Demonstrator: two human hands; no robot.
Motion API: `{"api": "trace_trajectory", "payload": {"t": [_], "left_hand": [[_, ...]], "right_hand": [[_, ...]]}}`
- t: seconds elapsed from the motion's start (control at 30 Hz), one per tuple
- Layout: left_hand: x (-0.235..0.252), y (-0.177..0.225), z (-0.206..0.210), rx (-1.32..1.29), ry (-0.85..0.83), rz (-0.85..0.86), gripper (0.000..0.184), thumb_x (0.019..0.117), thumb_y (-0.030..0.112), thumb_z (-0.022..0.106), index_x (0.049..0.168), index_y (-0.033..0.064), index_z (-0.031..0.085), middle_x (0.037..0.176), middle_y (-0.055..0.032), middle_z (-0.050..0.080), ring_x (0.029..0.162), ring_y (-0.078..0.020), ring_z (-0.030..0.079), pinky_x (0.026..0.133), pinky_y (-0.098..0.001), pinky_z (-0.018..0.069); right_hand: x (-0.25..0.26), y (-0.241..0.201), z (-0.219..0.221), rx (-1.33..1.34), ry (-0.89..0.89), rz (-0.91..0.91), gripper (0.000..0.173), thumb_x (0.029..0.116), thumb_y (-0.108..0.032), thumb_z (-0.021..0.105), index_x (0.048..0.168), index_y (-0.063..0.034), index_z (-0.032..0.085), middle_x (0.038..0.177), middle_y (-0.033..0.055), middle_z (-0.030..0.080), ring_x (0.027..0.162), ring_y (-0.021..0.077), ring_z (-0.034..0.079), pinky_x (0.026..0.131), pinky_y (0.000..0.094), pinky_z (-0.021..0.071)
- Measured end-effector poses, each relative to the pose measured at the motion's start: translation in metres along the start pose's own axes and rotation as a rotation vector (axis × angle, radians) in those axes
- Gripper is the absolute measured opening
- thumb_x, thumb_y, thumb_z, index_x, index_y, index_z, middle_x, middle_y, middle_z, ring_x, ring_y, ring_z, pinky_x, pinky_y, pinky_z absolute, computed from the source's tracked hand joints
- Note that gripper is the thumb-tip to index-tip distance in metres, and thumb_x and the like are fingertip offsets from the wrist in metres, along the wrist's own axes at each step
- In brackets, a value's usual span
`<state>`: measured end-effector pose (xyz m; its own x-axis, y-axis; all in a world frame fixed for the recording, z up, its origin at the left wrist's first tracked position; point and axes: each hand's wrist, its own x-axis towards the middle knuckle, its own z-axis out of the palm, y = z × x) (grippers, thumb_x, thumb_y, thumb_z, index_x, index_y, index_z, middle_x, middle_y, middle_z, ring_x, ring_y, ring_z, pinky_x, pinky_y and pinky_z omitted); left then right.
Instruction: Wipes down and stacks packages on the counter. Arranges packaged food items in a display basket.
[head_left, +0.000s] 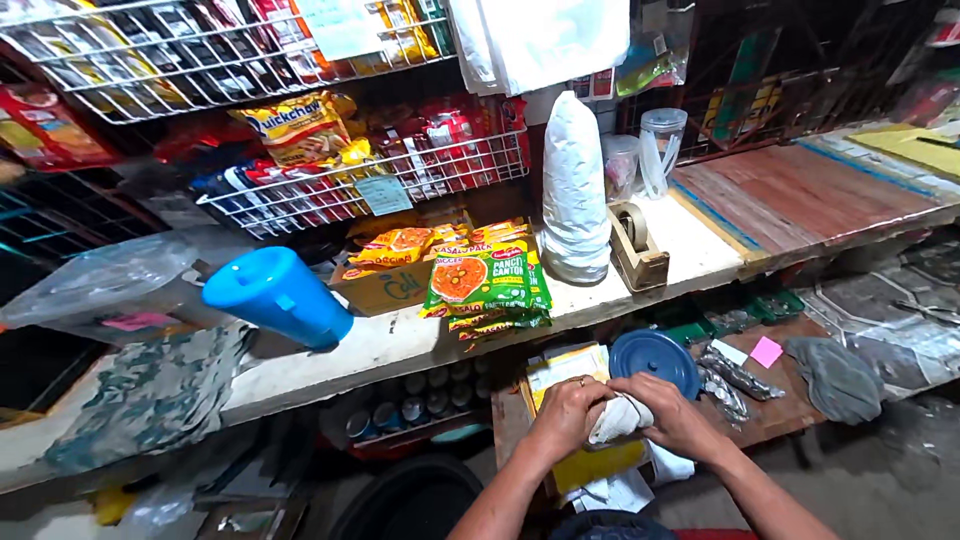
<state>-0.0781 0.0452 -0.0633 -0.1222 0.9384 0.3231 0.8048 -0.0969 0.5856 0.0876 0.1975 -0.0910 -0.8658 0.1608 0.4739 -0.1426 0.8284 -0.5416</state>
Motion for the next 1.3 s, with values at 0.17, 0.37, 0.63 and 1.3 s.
{"api": "trace_trajectory", "payload": {"t": [0.17, 0.37, 0.63, 1.3], "left_hand": [[-0.017, -0.008, -0.024, -0.003, -0.051, -0.160, 0.019, 0.0967, 0.021, 0.066, 0.101, 0.0056, 0.077, 0.095, -0.0101, 0.075, 0.091, -0.0249, 0.072, 0.086, -0.0446, 0.0564], [-0.021, -0.016, 0.001, 0.090, 0.209, -0.116, 0.016, 0.0912, 0.023, 0.072, 0.091, 0.0077, 0.078, 0.086, -0.0053, 0.076, 0.081, -0.0195, 0.074, 0.077, -0.0393, 0.0595], [-0.014, -0.021, 0.023, 0.146, 0.553, 0.174, 0.019, 0.0948, 0.029, 0.068, 0.084, 0.0138, 0.075, 0.086, 0.0012, 0.075, 0.088, -0.0082, 0.071, 0.083, -0.0204, 0.0557], [-0.010, -0.024, -0.003, -0.554, -0.046, -0.281, 0.074, 0.0756, 0.026, 0.083, 0.136, -0.0042, 0.053, 0.134, -0.0156, 0.061, 0.120, -0.0195, 0.061, 0.102, -0.0365, 0.0517]], "right_hand": [[-0.008, 0.006, -0.011, 0.153, 0.041, 0.095, 0.044, 0.0766, -0.010, 0.076, 0.119, -0.0023, 0.070, 0.112, 0.0123, 0.073, 0.104, 0.0213, 0.070, 0.096, 0.0368, 0.0558], [-0.017, 0.011, -0.011, 0.255, 0.079, 0.192, 0.047, 0.0748, -0.010, 0.075, 0.120, -0.0001, 0.069, 0.115, 0.0114, 0.073, 0.108, 0.0137, 0.069, 0.097, 0.0303, 0.0544], [-0.025, 0.019, -0.021, 0.267, 0.036, 0.280, 0.050, 0.0756, -0.012, 0.078, 0.124, -0.0012, 0.068, 0.119, 0.0107, 0.072, 0.109, 0.0133, 0.068, 0.098, 0.0315, 0.0538], [0.016, -0.003, -0.017, 0.395, -0.059, 0.150, 0.044, 0.0759, -0.006, 0.077, 0.118, 0.0007, 0.068, 0.115, 0.0116, 0.072, 0.105, 0.0145, 0.069, 0.095, 0.0345, 0.0556]]}}
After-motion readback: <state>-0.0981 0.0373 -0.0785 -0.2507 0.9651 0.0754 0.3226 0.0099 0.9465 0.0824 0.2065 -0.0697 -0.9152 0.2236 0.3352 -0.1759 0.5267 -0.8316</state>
